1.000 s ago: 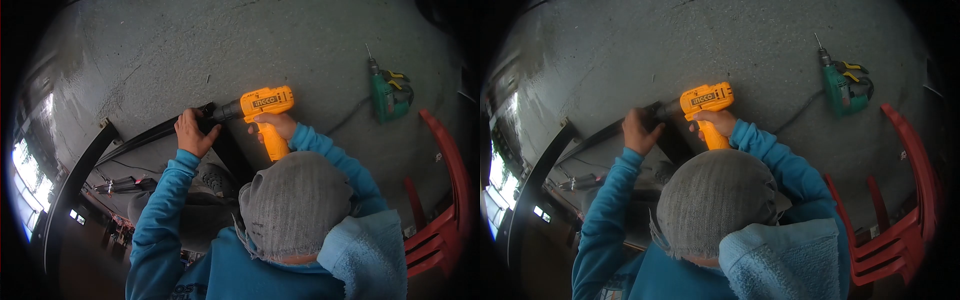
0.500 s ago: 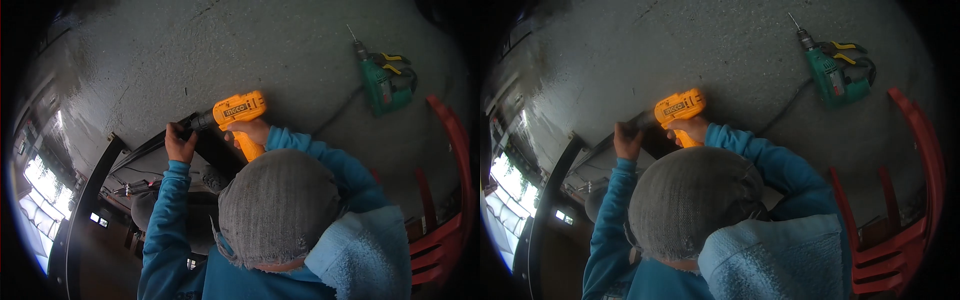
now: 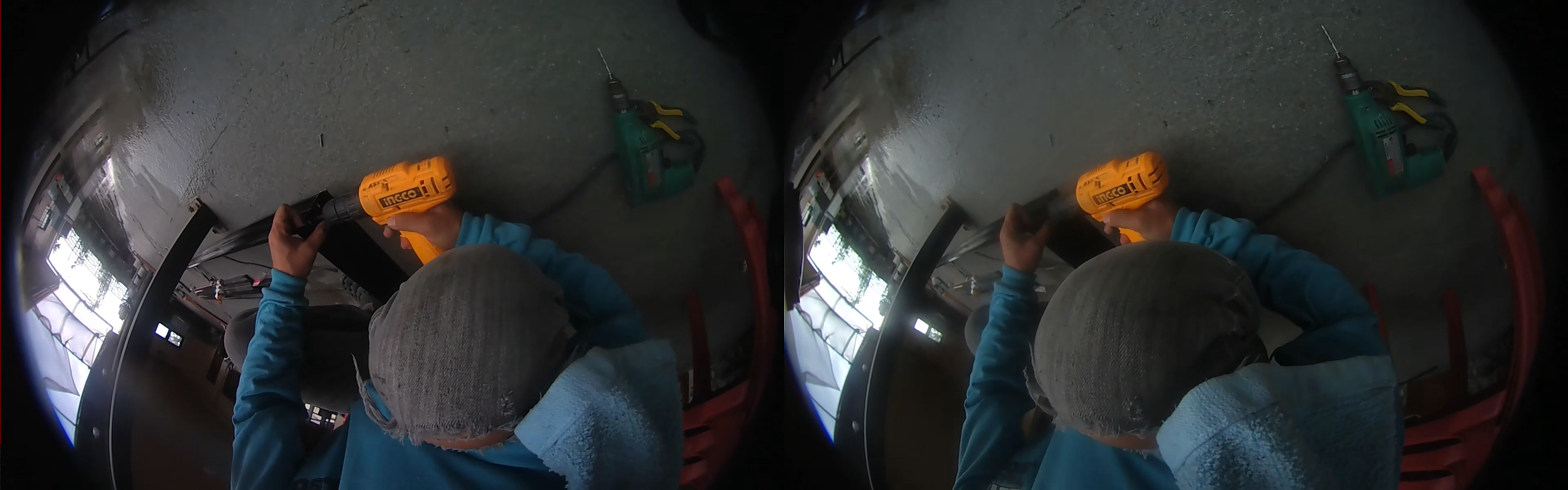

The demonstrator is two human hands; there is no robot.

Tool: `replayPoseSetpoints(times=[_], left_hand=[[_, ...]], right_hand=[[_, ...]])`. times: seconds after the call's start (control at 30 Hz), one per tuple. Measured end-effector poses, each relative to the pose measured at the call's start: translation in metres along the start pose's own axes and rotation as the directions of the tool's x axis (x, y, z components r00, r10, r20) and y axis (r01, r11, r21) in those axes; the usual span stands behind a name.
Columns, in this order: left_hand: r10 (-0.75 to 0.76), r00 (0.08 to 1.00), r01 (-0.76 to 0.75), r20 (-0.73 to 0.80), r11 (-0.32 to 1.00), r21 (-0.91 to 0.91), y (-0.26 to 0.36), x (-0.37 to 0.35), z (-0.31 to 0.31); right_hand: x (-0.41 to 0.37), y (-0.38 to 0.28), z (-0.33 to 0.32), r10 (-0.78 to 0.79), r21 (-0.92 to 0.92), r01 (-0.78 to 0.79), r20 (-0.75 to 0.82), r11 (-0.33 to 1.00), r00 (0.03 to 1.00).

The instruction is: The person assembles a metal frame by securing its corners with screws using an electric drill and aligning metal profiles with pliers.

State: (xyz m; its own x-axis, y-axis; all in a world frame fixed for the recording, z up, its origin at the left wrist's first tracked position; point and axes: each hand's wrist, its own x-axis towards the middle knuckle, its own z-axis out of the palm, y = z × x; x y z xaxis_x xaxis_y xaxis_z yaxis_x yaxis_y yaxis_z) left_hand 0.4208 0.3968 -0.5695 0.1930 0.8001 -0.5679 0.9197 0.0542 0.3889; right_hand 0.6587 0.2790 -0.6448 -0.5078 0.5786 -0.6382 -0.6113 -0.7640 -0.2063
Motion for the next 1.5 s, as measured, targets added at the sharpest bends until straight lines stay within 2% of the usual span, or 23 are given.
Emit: replayPoseSetpoints(times=[0.43, 0.53, 0.67, 0.9, 0.97, 1.03, 1.1, 1.17, 1.2, 1.27, 1.33, 1.5], left_hand=[[0.011, 0.999, -0.013, -0.033, 0.999, -0.052, -0.004, -0.004, 0.003], [0.008, 0.999, -0.010, -0.038, 0.998, -0.057, -0.001, -0.004, 0.002], [0.009, 0.999, -0.014, -0.052, 0.996, -0.092, -0.006, -0.006, 0.005], [-0.017, 0.998, 0.009, -0.054, 0.990, -0.141, -0.022, -0.006, 0.009], [0.019, 0.998, -0.020, -0.059, 1.000, -0.011, -0.016, -0.006, 0.009], [0.075, 0.995, -0.076, -0.062, 0.997, -0.022, -0.013, -0.006, 0.006], [0.132, 0.989, -0.135, -0.063, 0.990, -0.039, -0.015, -0.006, 0.005], [0.112, 0.988, -0.131, -0.102, 0.972, -0.198, -0.021, -0.005, 0.011], [0.113, 0.989, -0.131, -0.098, 0.971, -0.201, -0.021, -0.005, 0.008], [-0.017, 1.000, 0.014, -0.006, 0.949, -0.314, -0.016, 0.000, 0.007], [-0.034, 0.999, 0.026, -0.020, 0.949, -0.315, -0.014, 0.001, 0.008], [-0.006, 0.998, -0.009, -0.060, 0.968, -0.251, -0.028, 0.008, 0.017]], right_hand=[[0.005, 0.011, -0.002, 0.020, 0.089, -0.021, 0.018, 0.996, 1.000], [0.001, 0.009, 0.002, -0.022, 0.000, 0.022, 0.041, 1.000, 0.999], [0.000, 0.007, 0.005, -0.033, 0.043, 0.032, 0.015, 0.999, 0.999], [-0.006, 0.002, 0.011, -0.007, -0.055, 0.009, 0.022, 0.998, 1.000], [-0.006, 0.002, 0.011, -0.009, -0.066, 0.010, 0.021, 0.998, 1.000], [-0.002, 0.003, 0.011, 0.033, 0.012, -0.033, 0.017, 0.999, 0.999], [-0.001, 0.002, 0.014, 0.035, -0.011, -0.035, 0.006, 0.999, 0.999], [-0.003, 0.001, 0.014, 0.038, -0.033, -0.038, -0.021, 0.999, 0.999], [-0.003, 0.001, 0.018, 0.068, 0.038, -0.066, -0.043, 0.997, 0.997], [-0.004, -0.002, 0.018, 0.104, 0.110, -0.096, -0.068, 0.989, 0.992], [-0.002, -0.002, 0.020, 0.092, 0.040, -0.091, -0.040, 0.995, 0.995], [0.007, 0.006, 0.018, 0.110, 0.026, -0.108, -0.074, 0.994, 0.991]])
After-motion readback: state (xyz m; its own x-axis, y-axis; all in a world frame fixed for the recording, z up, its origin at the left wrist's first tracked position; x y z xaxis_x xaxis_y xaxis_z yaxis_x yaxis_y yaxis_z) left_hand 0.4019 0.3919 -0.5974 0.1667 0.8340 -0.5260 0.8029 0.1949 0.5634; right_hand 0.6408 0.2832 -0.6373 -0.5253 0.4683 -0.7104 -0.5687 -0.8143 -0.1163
